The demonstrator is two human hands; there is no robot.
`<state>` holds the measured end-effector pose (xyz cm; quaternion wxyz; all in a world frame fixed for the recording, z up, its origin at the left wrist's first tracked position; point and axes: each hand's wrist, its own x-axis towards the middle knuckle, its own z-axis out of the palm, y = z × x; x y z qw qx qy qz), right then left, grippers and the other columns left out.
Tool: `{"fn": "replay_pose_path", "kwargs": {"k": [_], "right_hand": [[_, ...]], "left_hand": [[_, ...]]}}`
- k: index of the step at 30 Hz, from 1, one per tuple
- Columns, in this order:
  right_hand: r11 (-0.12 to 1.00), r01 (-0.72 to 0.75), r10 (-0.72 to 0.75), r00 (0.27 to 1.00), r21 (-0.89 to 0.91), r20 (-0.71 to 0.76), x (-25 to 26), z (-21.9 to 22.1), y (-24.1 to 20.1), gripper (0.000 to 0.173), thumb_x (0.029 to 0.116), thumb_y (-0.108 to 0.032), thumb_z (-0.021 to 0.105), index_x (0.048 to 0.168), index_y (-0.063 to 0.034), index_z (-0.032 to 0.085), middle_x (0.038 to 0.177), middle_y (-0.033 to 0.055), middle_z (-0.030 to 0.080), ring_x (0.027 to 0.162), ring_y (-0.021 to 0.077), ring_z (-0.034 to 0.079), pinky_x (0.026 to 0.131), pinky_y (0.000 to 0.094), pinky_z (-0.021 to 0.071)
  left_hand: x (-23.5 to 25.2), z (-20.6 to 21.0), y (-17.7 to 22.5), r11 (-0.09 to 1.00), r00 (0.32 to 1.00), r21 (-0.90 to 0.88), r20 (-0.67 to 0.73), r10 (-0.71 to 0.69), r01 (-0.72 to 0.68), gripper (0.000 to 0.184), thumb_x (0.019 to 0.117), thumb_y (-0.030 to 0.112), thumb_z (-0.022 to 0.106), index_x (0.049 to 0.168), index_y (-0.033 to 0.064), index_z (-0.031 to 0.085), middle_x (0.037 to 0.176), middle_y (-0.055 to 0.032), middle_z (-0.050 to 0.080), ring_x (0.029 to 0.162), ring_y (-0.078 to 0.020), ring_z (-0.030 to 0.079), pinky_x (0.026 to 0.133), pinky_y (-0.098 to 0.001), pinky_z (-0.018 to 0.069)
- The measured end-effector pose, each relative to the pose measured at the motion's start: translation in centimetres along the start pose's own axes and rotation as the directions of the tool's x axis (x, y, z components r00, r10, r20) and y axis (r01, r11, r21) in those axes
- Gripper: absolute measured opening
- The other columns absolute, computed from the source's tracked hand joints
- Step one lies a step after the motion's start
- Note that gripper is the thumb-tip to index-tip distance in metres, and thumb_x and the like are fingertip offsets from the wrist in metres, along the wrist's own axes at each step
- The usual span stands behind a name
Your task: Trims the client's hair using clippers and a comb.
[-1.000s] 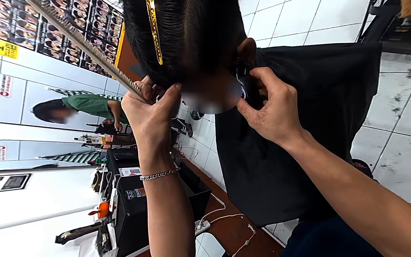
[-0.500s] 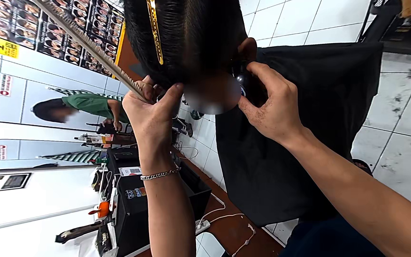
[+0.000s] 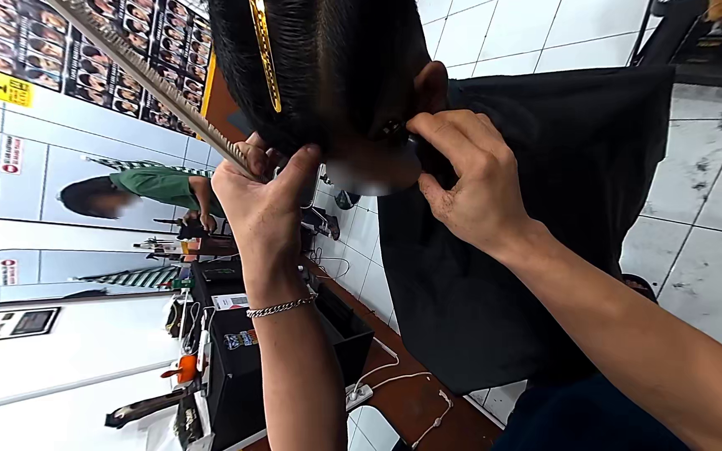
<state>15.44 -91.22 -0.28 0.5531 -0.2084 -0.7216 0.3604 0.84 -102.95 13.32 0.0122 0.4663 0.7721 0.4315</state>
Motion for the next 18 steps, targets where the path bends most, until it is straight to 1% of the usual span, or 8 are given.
{"fn": "replay_pose_path", "kwargs": {"k": [2, 4, 5, 7, 10, 13, 16, 18], "right_hand": [[1.0, 0.011, -0.011, 1.0, 0.014, -0.004, -0.14, -0.06, 0.12, 0.038, 0.0877, -0.011, 0.072, 0.125, -0.0096, 0.072, 0.118, 0.0123, 0.071, 0.108, 0.0308, 0.065, 0.086, 0.0465, 0.0502], [0.995, -0.035, 0.038, 0.999, 0.092, -0.024, -0.36, -0.15, 0.23, 0.039, 0.0871, -0.011, 0.074, 0.125, -0.0055, 0.071, 0.118, 0.0128, 0.071, 0.109, 0.0269, 0.067, 0.091, 0.0419, 0.0553], [0.99, -0.072, 0.076, 0.997, 0.121, -0.031, -0.48, -0.22, 0.25, 0.04, 0.0875, -0.014, 0.075, 0.126, -0.0035, 0.07, 0.117, 0.013, 0.071, 0.108, 0.0243, 0.068, 0.091, 0.0384, 0.0571], [0.98, -0.138, 0.144, 0.989, 0.144, -0.034, -0.66, -0.26, 0.28, 0.044, 0.0885, -0.02, 0.076, 0.128, -0.0012, 0.068, 0.112, 0.0134, 0.07, 0.102, 0.0206, 0.069, 0.086, 0.034, 0.0577], [0.973, -0.177, 0.183, 0.982, 0.149, -0.032, -0.7, -0.1, 0.33, 0.045, 0.0885, -0.022, 0.075, 0.127, -0.001, 0.067, 0.11, 0.013, 0.07, 0.098, 0.0198, 0.069, 0.083, 0.0332, 0.0579], [0.97, -0.189, 0.195, 0.98, 0.151, -0.029, -0.58, -0.02, 0.42, 0.045, 0.0885, -0.022, 0.075, 0.128, -0.001, 0.067, 0.111, 0.0135, 0.07, 0.099, 0.0205, 0.069, 0.083, 0.0341, 0.0578], [0.969, -0.195, 0.201, 0.979, 0.148, -0.023, -0.5, -0.03, 0.48, 0.046, 0.0884, -0.022, 0.075, 0.129, -0.0013, 0.067, 0.112, 0.0142, 0.07, 0.102, 0.0214, 0.069, 0.085, 0.0347, 0.0576], [0.971, -0.193, 0.198, 0.98, 0.14, -0.021, -0.51, -0.12, 0.47, 0.046, 0.0879, -0.023, 0.076, 0.128, -0.0016, 0.067, 0.11, 0.0136, 0.071, 0.1, 0.0208, 0.069, 0.084, 0.0342, 0.0577]], "left_hand": [[-0.04, -0.07, -0.04, 1.0, 1.0, -0.012, -0.003, 0.005, -0.005, 0.026, 0.0887, 0.009, 0.078, 0.091, 0.0224, 0.056, 0.092, 0.0116, 0.071, 0.082, -0.0007, 0.069, 0.073, -0.0198, 0.0597], [-0.29, -0.27, -0.08, 0.999, 1.0, -0.04, -0.01, 0.02, -0.02, 0.023, 0.0867, 0.009, 0.08, 0.094, 0.019, 0.061, 0.093, 0.0074, 0.073, 0.083, -0.0052, 0.071, 0.073, -0.0226, 0.0606], [-0.33, -0.27, -0.05, 0.999, 1.0, -0.03, -0.012, 0.019, -0.02, 0.024, 0.0864, 0.009, 0.08, 0.093, 0.0195, 0.06, 0.093, 0.0077, 0.072, 0.082, -0.005, 0.07, 0.073, -0.0224, 0.06], [-0.37, -0.24, 0.06, 1.0, 1.0, -0.02, -0.016, 0.016, -0.017, 0.024, 0.0866, 0.01, 0.08, 0.093, 0.0199, 0.059, 0.093, 0.0081, 0.072, 0.083, -0.0046, 0.07, 0.073, -0.0225, 0.0598], [-0.33, -0.35, -0.14, 1.0, 1.0, -0.01, -0.005, 0.021, -0.021, 0.022, 0.0867, 0.012, 0.081, 0.095, 0.0205, 0.062, 0.092, 0.0096, 0.072, 0.08, -0.0032, 0.069, 0.071, -0.0212, 0.0594], [-0.33, -0.37, -0.22, 1.0, 1.0, -0.014, -0.004, 0.02, -0.02, 0.023, 0.087, 0.011, 0.08, 0.092, 0.021, 0.06, 0.09, 0.0095, 0.071, 0.078, -0.0031, 0.069, 0.07, -0.0211, 0.0591], [-0.37, -0.39, -0.23, 0.999, 1.0, -0.028, 0.001, 0.026, -0.026, 0.022, 0.0873, 0.011, 0.08, 0.093, 0.0204, 0.061, 0.092, 0.0086, 0.071, 0.081, -0.0041, 0.069, 0.071, -0.022, 0.0599], [-0.37, -0.37, -0.26, 0.999, 1.0, -0.03, 0.003, 0.028, -0.028, 0.022, 0.0874, 0.011, 0.08, 0.093, 0.02, 0.061, 0.092, 0.0083, 0.071, 0.082, -0.0046, 0.07, 0.071, -0.0225, 0.06]]}}
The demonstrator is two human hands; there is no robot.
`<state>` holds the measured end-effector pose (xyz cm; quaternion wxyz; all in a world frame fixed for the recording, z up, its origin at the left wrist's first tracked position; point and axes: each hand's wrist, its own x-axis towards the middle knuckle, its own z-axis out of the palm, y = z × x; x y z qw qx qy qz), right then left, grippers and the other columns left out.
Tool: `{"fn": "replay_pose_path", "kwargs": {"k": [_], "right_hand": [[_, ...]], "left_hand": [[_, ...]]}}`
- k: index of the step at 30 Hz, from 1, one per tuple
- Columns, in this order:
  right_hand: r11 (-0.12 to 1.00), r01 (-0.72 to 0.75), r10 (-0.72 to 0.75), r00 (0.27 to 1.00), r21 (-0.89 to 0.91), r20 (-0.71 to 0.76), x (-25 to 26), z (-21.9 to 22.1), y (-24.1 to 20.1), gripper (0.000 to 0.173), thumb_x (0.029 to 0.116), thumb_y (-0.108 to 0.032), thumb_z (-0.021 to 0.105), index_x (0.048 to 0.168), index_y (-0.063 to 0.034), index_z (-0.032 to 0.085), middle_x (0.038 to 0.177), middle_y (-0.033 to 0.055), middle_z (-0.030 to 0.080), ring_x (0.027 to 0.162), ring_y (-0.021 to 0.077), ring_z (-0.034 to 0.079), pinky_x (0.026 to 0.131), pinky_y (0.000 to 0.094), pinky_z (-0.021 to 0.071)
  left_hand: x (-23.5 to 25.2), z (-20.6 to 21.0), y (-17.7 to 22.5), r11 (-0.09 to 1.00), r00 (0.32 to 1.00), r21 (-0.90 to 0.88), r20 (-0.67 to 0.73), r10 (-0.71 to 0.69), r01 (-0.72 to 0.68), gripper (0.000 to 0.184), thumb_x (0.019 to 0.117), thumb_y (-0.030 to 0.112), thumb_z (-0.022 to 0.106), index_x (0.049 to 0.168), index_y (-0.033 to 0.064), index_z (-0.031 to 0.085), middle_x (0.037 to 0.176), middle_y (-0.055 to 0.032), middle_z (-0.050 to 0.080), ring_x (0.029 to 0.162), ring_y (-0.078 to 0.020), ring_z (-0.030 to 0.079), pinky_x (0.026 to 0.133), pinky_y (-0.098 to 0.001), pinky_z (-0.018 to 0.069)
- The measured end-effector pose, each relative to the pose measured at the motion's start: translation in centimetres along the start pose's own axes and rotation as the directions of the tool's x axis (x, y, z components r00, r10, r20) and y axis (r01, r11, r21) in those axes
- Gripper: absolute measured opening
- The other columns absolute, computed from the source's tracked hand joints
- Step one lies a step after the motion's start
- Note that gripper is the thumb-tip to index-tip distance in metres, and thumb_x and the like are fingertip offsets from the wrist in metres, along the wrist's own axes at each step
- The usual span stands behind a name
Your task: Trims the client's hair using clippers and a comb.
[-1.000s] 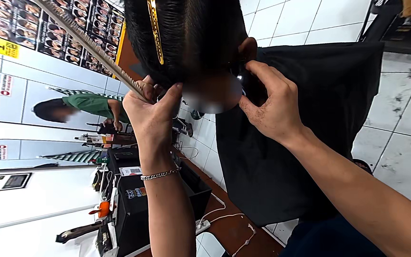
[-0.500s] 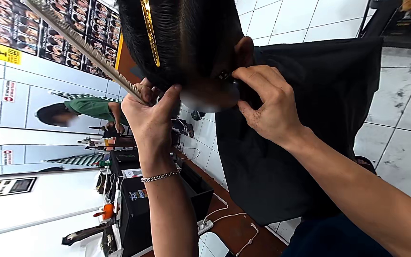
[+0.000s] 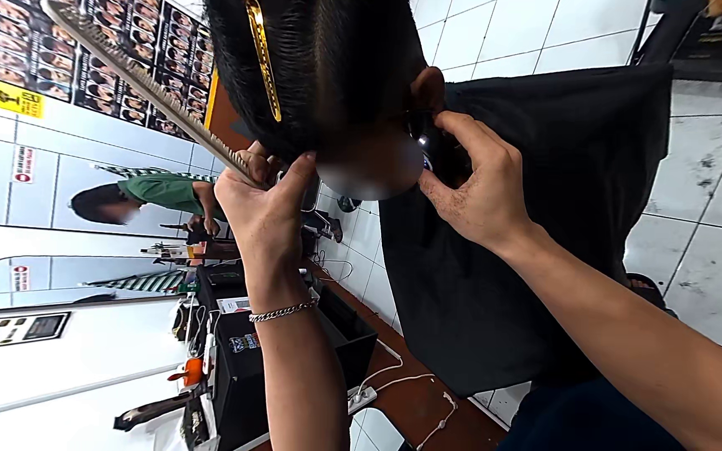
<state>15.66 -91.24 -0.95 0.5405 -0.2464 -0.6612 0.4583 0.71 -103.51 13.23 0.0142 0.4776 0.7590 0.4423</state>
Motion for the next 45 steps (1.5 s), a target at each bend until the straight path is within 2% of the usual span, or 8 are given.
{"fn": "replay_pose_path", "kwargs": {"k": [5, 7, 17, 25, 33, 39, 42, 45], "right_hand": [[1.0, 0.003, -0.003, 1.0, -0.004, -0.007, -0.4, 0.1, 0.0, 0.044, 0.0878, -0.025, 0.076, 0.124, -0.0011, 0.068, 0.107, 0.0129, 0.071, 0.095, 0.0189, 0.069, 0.08, 0.0323, 0.0574], [1.0, 0.0, 0.0, 1.0, -0.005, -0.004, -0.3, 0.1, 0.0, 0.044, 0.0873, -0.025, 0.076, 0.124, -0.0012, 0.068, 0.105, 0.0126, 0.071, 0.093, 0.0185, 0.069, 0.078, 0.0324, 0.0572], [0.999, 0.031, -0.031, 1.0, -0.014, 0.005, 0.2, 0.2, -0.6, 0.044, 0.0879, -0.024, 0.076, 0.125, -0.0029, 0.069, 0.107, 0.0117, 0.071, 0.097, 0.0198, 0.069, 0.081, 0.0341, 0.0575], [0.997, 0.065, -0.064, 0.998, -0.041, 0.02, 0.2, 0.3, -0.8, 0.042, 0.0876, -0.023, 0.075, 0.125, -0.0049, 0.07, 0.108, 0.011, 0.071, 0.097, 0.0213, 0.07, 0.078, 0.038, 0.0577], [0.988, 0.134, -0.13, 0.99, -0.083, 0.054, -0.6, 0.6, -0.7, 0.04, 0.0869, -0.02, 0.075, 0.125, -0.0061, 0.071, 0.109, 0.0107, 0.072, 0.099, 0.0243, 0.07, 0.075, 0.0417, 0.0577], [0.998, 0.046, -0.047, 0.999, -0.038, -0.025, -0.6, 0.2, 0.2, 0.044, 0.0873, -0.024, 0.076, 0.125, -0.0037, 0.07, 0.108, 0.0117, 0.071, 0.095, 0.0204, 0.07, 0.077, 0.0355, 0.0581], [0.999, 0.031, -0.032, 0.999, -0.043, -0.023, -0.3, 0.1, 0.3, 0.043, 0.0873, -0.024, 0.075, 0.125, -0.0044, 0.07, 0.109, 0.0112, 0.071, 0.095, 0.02, 0.07, 0.077, 0.0356, 0.0577], [0.998, 0.034, -0.034, 0.999, -0.052, -0.012, -0.1, 0.1, 0.1, 0.044, 0.0872, -0.024, 0.076, 0.126, -0.0053, 0.07, 0.109, 0.0105, 0.071, 0.096, 0.0198, 0.069, 0.077, 0.0357, 0.0575]], "left_hand": [[0.5, 0.3, 0.1, 0.998, 0.999, 0.048, -0.006, -0.035, 0.035, 0.026, 0.0887, 0.013, 0.079, 0.089, 0.0243, 0.056, 0.091, 0.0136, 0.069, 0.083, 0.0009, 0.068, 0.075, -0.0191, 0.0588], [0.5, 0.4, 0.1, 0.999, 0.999, 0.04, -0.005, -0.034, 0.034, 0.026, 0.0892, 0.012, 0.078, 0.09, 0.0237, 0.056, 0.092, 0.013, 0.07, 0.085, 0.0002, 0.069, 0.076, -0.02, 0.0596], [0.3, 0.4, 0.4, 0.998, 0.999, 0.047, 0.007, -0.035, 0.035, 0.021, 0.0903, 0.012, 0.077, 0.095, 0.0225, 0.059, 0.092, 0.0135, 0.07, 0.084, 0.001, 0.069, 0.076, -0.0186, 0.0592], [0.3, 0.5, 0.3, 1.0, 1.0, 0.012, 0.003, -0.025, 0.025, 0.026, 0.09, 0.008, 0.077, 0.091, 0.0222, 0.055, 0.093, 0.0122, 0.071, 0.085, 0.0004, 0.069, 0.075, -0.0189, 0.0595], [0.4, 0.5, 0.3, 0.999, 0.999, 0.032, 0.004, -0.036, 0.036, 0.023, 0.0906, 0.01, 0.077, 0.093, 0.0224, 0.058, 0.092, 0.0126, 0.071, 0.085, 0.0003, 0.069, 0.075, -0.0187, 0.0593], [0.3, 0.4, 0.2, 0.998, 0.999, 0.044, 0.007, -0.037, 0.037, 0.022, 0.0909, 0.011, 0.077, 0.095, 0.0221, 0.058, 0.094, 0.0129, 0.071, 0.087, 0.0005, 0.069, 0.077, -0.0195, 0.0599], [0.3, 0.5, 0.3, 0.999, 0.999, 0.036, 0.006, -0.038, 0.038, 0.021, 0.0907, 0.011, 0.077, 0.097, 0.0216, 0.06, 0.095, 0.0126, 0.072, 0.088, 0.0, 0.07, 0.078, -0.0199, 0.0603], [0.3, 0.6, 0.2, 0.999, 0.999, 0.024, 0.003, -0.036, 0.036, 0.023, 0.0905, 0.01, 0.077, 0.092, 0.0224, 0.057, 0.094, 0.0121, 0.071, 0.087, -0.0005, 0.07, 0.077, -0.0201, 0.0604]]}}
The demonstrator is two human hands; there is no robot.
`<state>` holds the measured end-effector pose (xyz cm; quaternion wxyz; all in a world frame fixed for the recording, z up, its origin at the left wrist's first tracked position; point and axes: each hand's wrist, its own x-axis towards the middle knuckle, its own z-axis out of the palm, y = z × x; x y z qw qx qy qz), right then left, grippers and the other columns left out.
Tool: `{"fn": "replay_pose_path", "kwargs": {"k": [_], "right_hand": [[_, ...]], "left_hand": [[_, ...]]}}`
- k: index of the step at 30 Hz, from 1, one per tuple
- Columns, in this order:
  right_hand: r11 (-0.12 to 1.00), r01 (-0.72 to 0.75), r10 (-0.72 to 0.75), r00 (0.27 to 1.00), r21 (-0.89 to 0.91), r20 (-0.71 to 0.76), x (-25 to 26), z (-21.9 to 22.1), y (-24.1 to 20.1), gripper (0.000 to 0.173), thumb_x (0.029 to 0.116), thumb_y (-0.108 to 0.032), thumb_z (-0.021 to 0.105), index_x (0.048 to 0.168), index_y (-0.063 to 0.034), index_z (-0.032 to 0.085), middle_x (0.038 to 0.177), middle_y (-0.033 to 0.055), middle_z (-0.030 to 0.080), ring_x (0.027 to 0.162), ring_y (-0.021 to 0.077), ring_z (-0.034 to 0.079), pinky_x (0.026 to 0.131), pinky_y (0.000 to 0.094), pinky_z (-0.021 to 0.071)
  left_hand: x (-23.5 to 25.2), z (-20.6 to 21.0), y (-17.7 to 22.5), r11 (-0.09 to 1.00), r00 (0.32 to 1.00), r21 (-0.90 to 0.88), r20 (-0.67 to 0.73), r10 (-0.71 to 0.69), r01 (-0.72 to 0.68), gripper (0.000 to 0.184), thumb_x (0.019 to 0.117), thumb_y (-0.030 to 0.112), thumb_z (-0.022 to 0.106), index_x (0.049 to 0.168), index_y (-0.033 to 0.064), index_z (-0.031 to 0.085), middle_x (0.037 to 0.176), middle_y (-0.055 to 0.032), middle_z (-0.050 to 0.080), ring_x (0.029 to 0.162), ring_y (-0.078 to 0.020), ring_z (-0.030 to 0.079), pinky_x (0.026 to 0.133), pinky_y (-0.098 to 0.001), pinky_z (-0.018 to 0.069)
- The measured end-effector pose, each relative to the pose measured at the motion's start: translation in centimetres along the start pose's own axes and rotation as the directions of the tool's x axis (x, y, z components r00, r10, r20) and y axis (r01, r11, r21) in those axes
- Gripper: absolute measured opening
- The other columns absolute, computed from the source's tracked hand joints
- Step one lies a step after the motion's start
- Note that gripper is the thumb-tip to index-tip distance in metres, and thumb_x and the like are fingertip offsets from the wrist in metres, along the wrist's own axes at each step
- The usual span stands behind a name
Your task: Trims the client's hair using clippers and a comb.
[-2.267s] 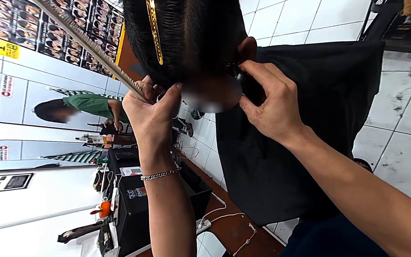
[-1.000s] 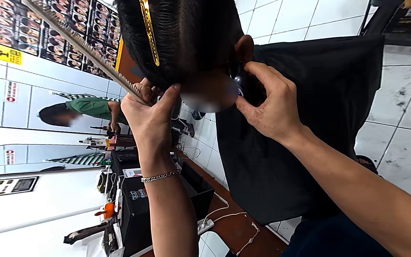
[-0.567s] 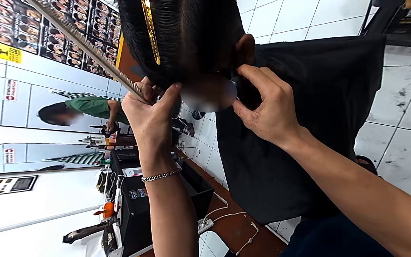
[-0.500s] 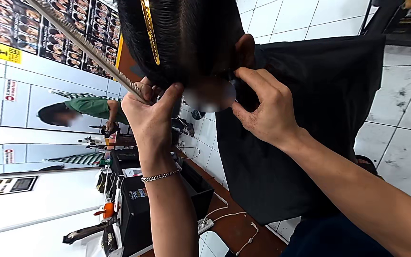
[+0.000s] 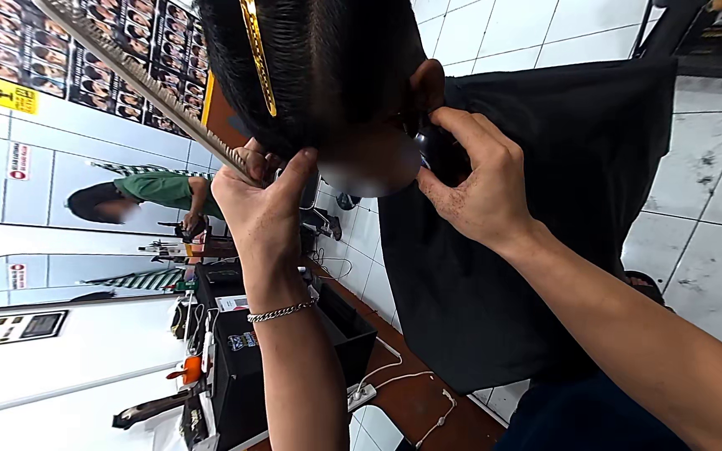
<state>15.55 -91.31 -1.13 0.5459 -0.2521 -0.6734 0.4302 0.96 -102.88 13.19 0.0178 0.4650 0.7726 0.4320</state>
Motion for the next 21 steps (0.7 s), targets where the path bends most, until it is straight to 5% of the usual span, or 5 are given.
{"fn": "replay_pose_path", "kwargs": {"k": [5, 9, 12, 15, 21], "right_hand": [[0.926, 0.009, -0.001, 1.0, 0.377, -0.022, -0.4, -0.4, 0.2, 0.046, 0.092, -0.011, 0.071, 0.128, 0.0097, 0.053, 0.109, 0.0151, 0.065, 0.096, 0.0161, 0.067, 0.084, 0.0295, 0.0585], [0.623, -0.301, 0.343, 0.935, 0.722, 0.094, -0.9, -1.3, -0.3, 0.031, 0.1028, -0.017, 0.049, 0.127, -0.0061, 0.033, 0.092, 0.0041, 0.059, 0.059, 0.0112, 0.062, 0.05, 0.0289, 0.0587], [0.733, -0.282, 0.213, 0.959, 0.619, 0.184, -1.6, -1.8, -0.2, 0.044, 0.1011, -0.018, 0.041, 0.14, 0.003, 0.039, 0.11, 0.0071, 0.06, 0.087, 0.0089, 0.065, 0.075, 0.0278, 0.0585], [0.911, -0.026, -0.028, 0.992, 0.412, 0.124, -1.8, -1.7, -0.3, 0.051, 0.0922, -0.016, 0.074, 0.133, 0.0088, 0.057, 0.122, 0.0169, 0.067, 0.113, 0.0166, 0.067, 0.099, 0.0307, 0.0569], [0.973, 0.198, -0.199, 0.98, 0.114, -0.003, -1.4, -0.6, -0.9, 0.04, 0.077, -0.017, 0.085, 0.107, 0.0041, 0.067, 0.097, 0.0166, 0.067, 0.092, 0.021, 0.067, 0.083, 0.0259, 0.0557]], "left_hand": [[0.0, 0.0, -0.1, 1.0, 1.0, 0.011, -0.003, 0.0, 0.0, 0.021, 0.0905, 0.013, 0.078, 0.093, 0.0229, 0.059, 0.092, 0.0128, 0.071, 0.086, -0.0001, 0.069, 0.077, -0.0195, 0.0595], [-0.2, -0.1, 0.0, 1.0, 1.0, 0.018, 0.004, 0.005, -0.005, 0.018, 0.0916, 0.012, 0.076, 0.096, 0.0216, 0.061, 0.093, 0.0128, 0.072, 0.087, 0.0008, 0.069, 0.078, -0.0185, 0.0591], [-0.2, 0.0, 0.1, 1.0, 1.0, 0.022, -0.005, -0.004, 0.004, 0.02, 0.0909, 0.012, 0.077, 0.095, 0.0225, 0.06, 0.092, 0.0133, 0.071, 0.085, 0.0012, 0.069, 0.077, -0.018, 0.0592], [-0.2, 0.0, 0.2, 1.0, 1.0, 0.022, 0.001, -0.007, 0.007, 0.02, 0.091, 0.012, 0.077, 0.094, 0.023, 0.06, 0.092, 0.0137, 0.071, 0.085, 0.0013, 0.069, 0.077, -0.0182, 0.0595], [-0.2, 0.0, 0.2, 0.999, 1.0, 0.032, 0.012, -0.008, 0.008, 0.018, 0.0917, 0.012, 0.076, 0.101, 0.021, 0.063, 0.095, 0.0134, 0.073, 0.088, 0.0009, 0.07, 0.079, -0.0185, 0.0596]]}}
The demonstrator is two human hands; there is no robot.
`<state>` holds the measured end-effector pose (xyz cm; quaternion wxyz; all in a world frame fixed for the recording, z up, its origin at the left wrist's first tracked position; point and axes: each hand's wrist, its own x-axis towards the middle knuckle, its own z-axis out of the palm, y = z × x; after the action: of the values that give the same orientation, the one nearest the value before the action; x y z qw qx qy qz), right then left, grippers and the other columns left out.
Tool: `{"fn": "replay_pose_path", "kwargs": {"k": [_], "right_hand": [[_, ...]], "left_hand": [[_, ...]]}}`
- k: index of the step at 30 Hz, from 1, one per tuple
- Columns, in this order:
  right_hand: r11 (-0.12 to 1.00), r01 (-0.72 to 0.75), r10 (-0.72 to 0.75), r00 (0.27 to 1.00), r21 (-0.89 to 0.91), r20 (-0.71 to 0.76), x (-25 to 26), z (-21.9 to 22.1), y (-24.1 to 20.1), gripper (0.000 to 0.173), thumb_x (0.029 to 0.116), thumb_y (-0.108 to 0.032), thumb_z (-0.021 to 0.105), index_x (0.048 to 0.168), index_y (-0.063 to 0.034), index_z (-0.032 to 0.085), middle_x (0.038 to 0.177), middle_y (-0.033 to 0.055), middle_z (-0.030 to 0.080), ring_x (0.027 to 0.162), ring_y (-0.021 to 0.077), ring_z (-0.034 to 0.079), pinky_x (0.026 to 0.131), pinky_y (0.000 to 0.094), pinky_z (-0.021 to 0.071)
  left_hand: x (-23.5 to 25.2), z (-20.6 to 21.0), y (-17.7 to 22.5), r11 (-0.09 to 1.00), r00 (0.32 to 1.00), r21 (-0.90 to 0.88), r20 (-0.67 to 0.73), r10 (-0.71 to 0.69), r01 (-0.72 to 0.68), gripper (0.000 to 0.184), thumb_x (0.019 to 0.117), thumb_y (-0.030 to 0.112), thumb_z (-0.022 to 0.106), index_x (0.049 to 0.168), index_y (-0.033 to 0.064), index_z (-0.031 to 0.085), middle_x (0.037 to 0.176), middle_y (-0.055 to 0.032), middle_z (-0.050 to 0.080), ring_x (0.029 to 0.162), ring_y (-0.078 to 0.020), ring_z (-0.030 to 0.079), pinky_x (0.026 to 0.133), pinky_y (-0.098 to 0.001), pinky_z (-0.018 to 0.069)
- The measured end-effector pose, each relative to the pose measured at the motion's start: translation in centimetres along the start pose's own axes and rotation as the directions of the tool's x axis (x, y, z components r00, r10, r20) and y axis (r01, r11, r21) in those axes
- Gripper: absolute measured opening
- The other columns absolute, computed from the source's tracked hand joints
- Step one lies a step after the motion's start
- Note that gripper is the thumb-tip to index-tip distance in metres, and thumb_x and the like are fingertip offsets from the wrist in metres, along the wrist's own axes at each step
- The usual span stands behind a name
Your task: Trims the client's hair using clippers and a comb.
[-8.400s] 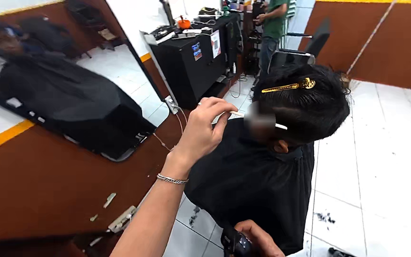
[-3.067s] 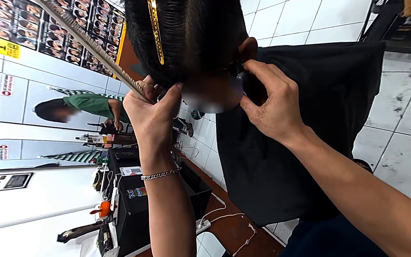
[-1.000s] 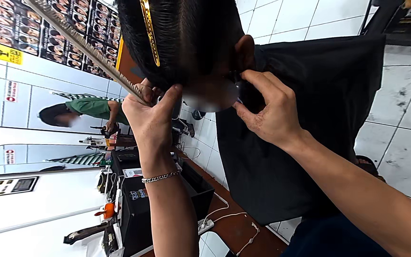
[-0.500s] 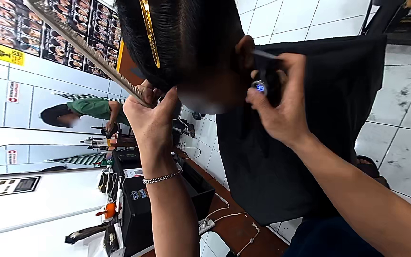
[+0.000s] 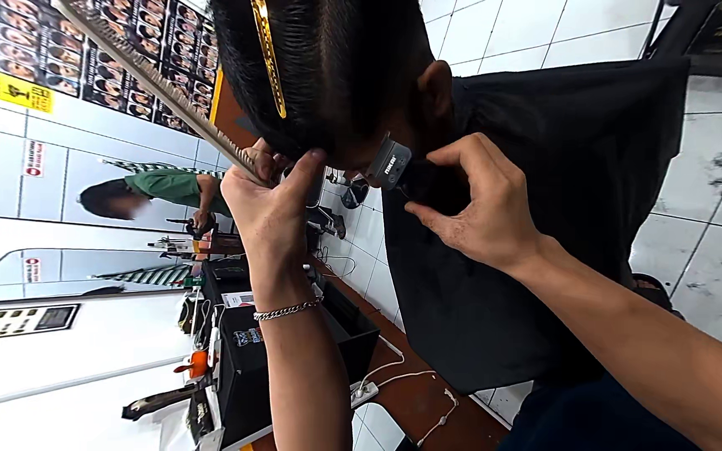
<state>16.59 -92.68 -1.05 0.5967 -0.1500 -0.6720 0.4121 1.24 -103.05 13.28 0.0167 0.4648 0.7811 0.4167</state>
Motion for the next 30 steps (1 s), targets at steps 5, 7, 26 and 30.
{"fn": "replay_pose_path", "kwargs": {"k": [5, 7, 26, 30], "right_hand": [[0.999, 0.009, -0.006, 0.998, -0.049, 0.057, 0.6, 0.3, 0.1, 0.039, 0.0773, -0.017, 0.085, 0.106, 0.0027, 0.067, 0.097, 0.016, 0.068, 0.092, 0.023, 0.068, 0.082, 0.029, 0.0566], [0.999, 0.01, -0.006, 0.998, -0.052, 0.069, 0.7, 0.3, 0.2, 0.039, 0.0772, -0.018, 0.085, 0.105, 0.0023, 0.067, 0.097, 0.0158, 0.068, 0.092, 0.0234, 0.068, 0.081, 0.0299, 0.0568], [0.999, -0.016, 0.022, 0.994, -0.051, 0.111, 1.4, 0.6, 0.3, 0.038, 0.0796, -0.022, 0.084, 0.105, 0.0009, 0.067, 0.097, 0.0139, 0.068, 0.091, 0.0222, 0.069, 0.077, 0.0317, 0.0577], [0.998, -0.033, 0.039, 0.993, -0.048, 0.116, 1.2, 0.4, 0.1, 0.038, 0.0797, -0.022, 0.084, 0.105, 0.0006, 0.066, 0.098, 0.0137, 0.068, 0.091, 0.0217, 0.069, 0.077, 0.0313, 0.0576]], "left_hand": [[0.0, -0.1, -0.3, 1.0, 1.0, -0.021, -0.002, 0.007, -0.007, 0.019, 0.0911, 0.011, 0.076, 0.1, 0.0208, 0.062, 0.096, 0.0121, 0.072, 0.089, -0.0007, 0.07, 0.08, -0.0199, 0.0603], [0.0, 0.0, -0.3, 1.0, 1.0, -0.02, -0.012, -0.001, 0.001, 0.022, 0.0906, 0.011, 0.077, 0.095, 0.0223, 0.058, 0.094, 0.0126, 0.071, 0.087, 0.0002, 0.069, 0.078, -0.0192, 0.0596], [0.2, 0.1, -0.2, 1.0, 1.0, -0.004, -0.017, -0.003, 0.002, 0.022, 0.0908, 0.012, 0.076, 0.092, 0.0232, 0.058, 0.092, 0.0128, 0.07, 0.086, 0.0001, 0.069, 0.077, -0.0204, 0.0602], [0.2, 0.0, -0.2, 1.0, 1.0, -0.005, -0.01, -0.008, 0.008, 0.02, 0.0907, 0.012, 0.076, 0.096, 0.0221, 0.059, 0.095, 0.0122, 0.071, 0.089, -0.0011, 0.07, 0.079, -0.0216, 0.0607]]}}
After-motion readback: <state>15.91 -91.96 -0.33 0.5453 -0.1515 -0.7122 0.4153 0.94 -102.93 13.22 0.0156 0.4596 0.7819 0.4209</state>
